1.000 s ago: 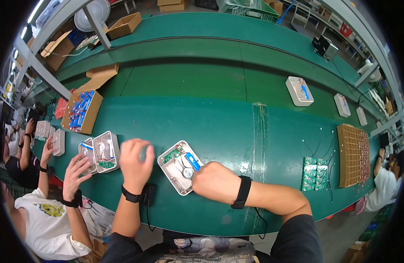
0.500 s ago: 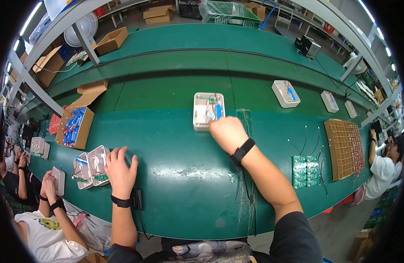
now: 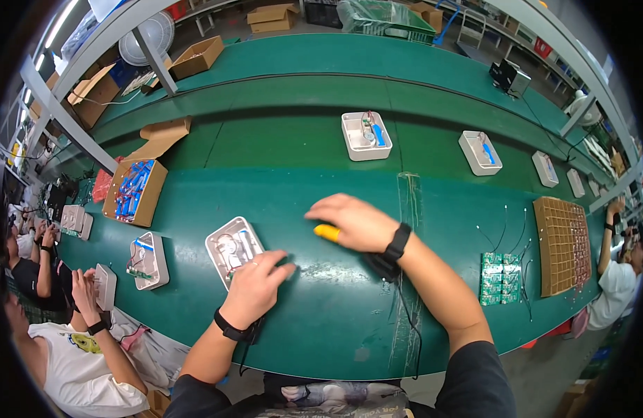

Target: Assembling and marking small printed circuit boards on an industrial production line.

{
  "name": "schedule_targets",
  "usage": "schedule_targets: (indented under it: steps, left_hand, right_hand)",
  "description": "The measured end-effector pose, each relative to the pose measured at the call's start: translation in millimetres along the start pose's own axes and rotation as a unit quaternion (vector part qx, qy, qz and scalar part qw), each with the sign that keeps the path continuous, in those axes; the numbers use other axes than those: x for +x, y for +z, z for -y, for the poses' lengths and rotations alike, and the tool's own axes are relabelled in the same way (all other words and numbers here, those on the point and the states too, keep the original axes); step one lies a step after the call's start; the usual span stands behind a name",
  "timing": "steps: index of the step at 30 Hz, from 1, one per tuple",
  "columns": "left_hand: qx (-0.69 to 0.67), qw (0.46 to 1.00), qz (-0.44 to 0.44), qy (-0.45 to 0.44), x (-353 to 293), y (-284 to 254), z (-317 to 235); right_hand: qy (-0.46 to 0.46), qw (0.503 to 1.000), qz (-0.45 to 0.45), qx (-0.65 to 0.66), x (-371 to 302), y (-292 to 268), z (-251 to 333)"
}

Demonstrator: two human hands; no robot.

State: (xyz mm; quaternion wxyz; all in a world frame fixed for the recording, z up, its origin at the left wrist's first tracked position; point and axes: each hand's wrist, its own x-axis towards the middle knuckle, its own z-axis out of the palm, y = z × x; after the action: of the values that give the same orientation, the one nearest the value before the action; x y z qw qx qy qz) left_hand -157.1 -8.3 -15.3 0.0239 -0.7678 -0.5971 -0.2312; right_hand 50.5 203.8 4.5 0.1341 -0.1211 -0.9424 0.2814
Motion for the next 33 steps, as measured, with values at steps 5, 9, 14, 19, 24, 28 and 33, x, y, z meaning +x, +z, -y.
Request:
schedule_targets:
  steps: [5,9,14,19,24,28,33]
  left_hand:
    - [-0.099,0.985,-0.037,0.138,6.5,-10.8,-8.5]
    - [-0.029,0.992,-0.116,-0.031,5.0,-22.8,-1.9]
    - [-0.043,0.973,0.034,-0.226,-2.2,-23.2,13.0]
    - [-0.051,0.99,-0.045,-0.122,-2.0,-5.4,12.6]
    - [-0.081,0.991,-0.019,-0.1,-1.8,-3.4,20.0]
    - [-0.086,0.992,-0.006,-0.094,1.1,-9.2,16.5]
    - [-0.114,0.986,-0.033,-0.116,1.9,-15.1,13.9]
  right_hand:
    - [-0.077,0.997,0.013,-0.015,3.2,20.8,37.5]
    - [-0.109,0.992,0.006,-0.057,0.6,32.0,51.5]
    - [-0.093,0.987,0.012,-0.132,-2.5,45.0,58.5]
    - [-0.057,0.986,0.042,-0.149,-5.3,46.1,66.5]
    - [-0.036,0.987,0.084,-0.129,-10.9,37.6,64.8]
    - [-0.072,0.993,0.086,-0.02,-9.7,19.0,45.2]
    - [-0.046,0.99,0.066,0.114,-4.8,2.4,36.5]
